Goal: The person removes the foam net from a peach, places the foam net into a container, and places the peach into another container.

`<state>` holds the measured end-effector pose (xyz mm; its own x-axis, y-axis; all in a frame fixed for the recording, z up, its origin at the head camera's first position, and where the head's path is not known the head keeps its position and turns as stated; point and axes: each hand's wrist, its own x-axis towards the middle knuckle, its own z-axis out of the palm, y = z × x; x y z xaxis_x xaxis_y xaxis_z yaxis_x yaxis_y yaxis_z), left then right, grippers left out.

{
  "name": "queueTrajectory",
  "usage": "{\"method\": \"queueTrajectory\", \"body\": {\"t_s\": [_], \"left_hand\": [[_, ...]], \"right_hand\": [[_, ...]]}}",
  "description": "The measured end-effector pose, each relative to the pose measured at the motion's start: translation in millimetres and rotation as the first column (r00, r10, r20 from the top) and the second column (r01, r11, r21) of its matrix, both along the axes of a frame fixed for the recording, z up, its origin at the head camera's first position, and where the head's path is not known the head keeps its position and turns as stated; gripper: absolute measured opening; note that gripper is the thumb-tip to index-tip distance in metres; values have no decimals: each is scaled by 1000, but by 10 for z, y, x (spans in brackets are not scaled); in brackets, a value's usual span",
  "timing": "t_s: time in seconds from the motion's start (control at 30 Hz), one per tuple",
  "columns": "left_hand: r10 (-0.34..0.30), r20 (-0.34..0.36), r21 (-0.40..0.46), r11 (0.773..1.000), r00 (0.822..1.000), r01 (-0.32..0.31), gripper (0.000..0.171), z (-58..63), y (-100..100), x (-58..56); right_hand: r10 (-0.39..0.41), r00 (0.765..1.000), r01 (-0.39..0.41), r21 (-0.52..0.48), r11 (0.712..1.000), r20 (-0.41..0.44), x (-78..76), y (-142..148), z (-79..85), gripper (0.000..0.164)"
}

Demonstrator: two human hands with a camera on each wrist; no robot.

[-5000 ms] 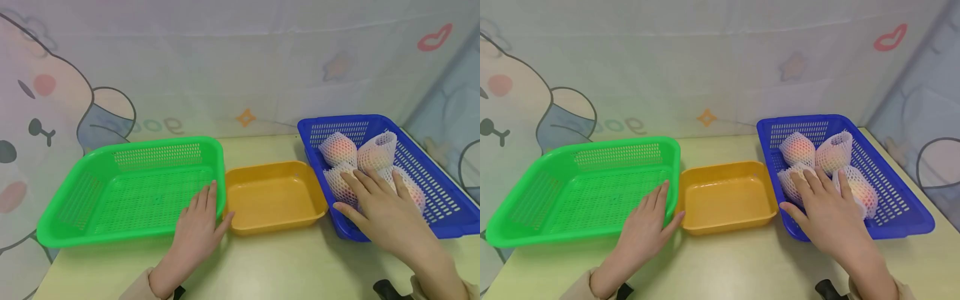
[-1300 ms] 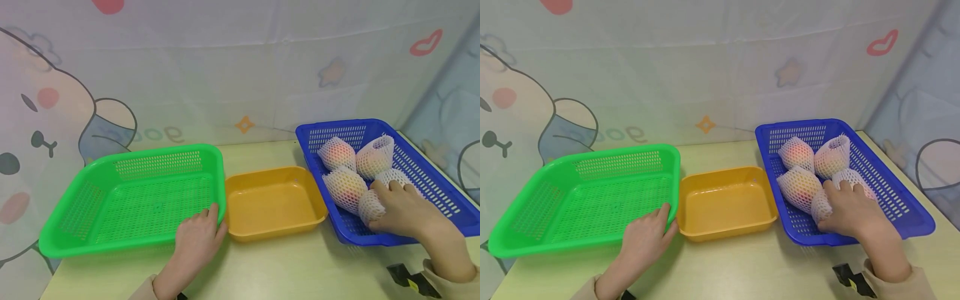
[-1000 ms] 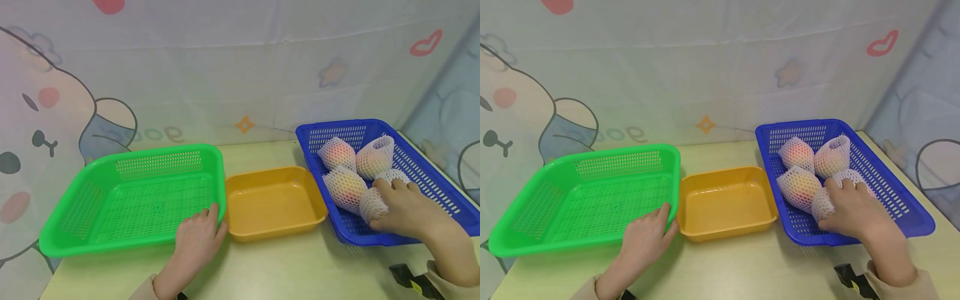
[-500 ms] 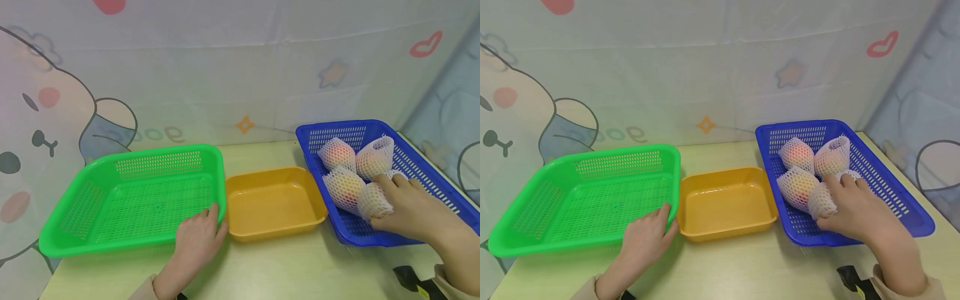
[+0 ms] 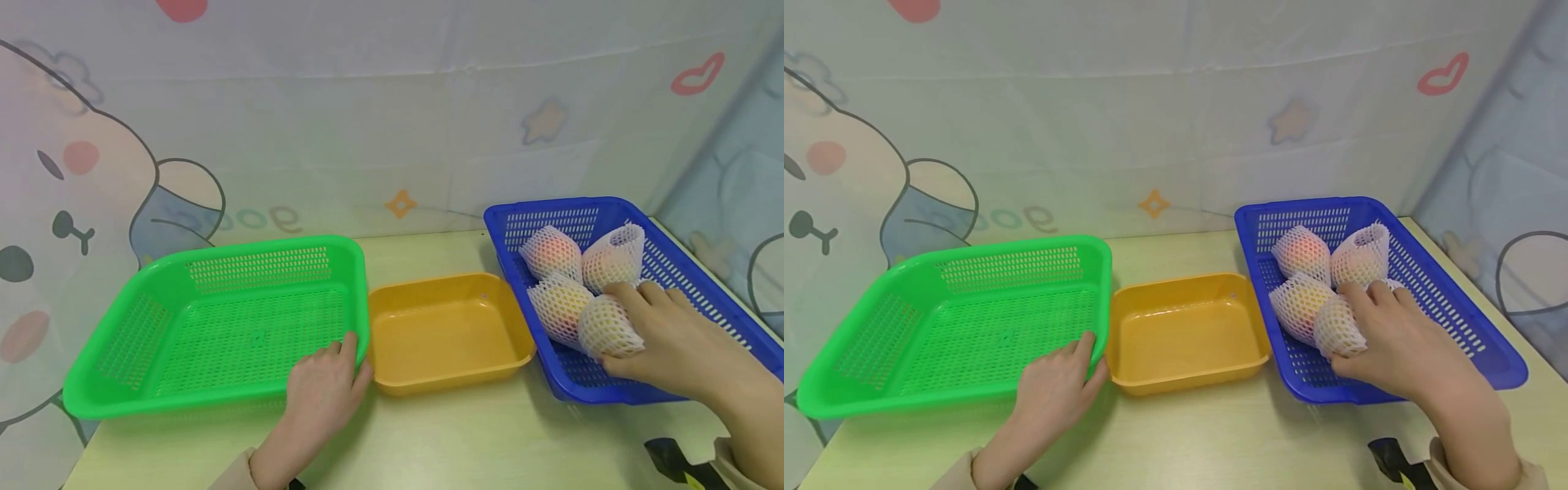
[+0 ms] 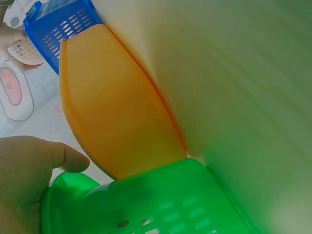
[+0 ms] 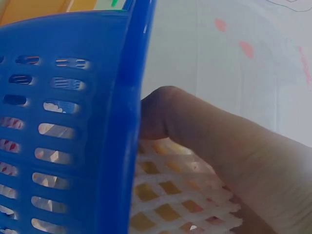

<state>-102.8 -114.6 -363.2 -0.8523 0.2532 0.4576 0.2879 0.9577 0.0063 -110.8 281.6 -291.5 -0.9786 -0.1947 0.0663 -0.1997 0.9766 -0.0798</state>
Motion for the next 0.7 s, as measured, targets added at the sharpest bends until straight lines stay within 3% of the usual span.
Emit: {"method": "queueTrajectory", "body": {"t_s": [0.37,0.7], "left_hand": [[2,10,-2,1000,1000,-2,20,7,-2,0],[7,35,6,1000,999,-8,22,16,2,5]], "right_hand": [[33,997,-35,-30,999,-72,15,-8,-11,87],[130,982,-146,-115,983,-138,52,-95,37,85]]}}
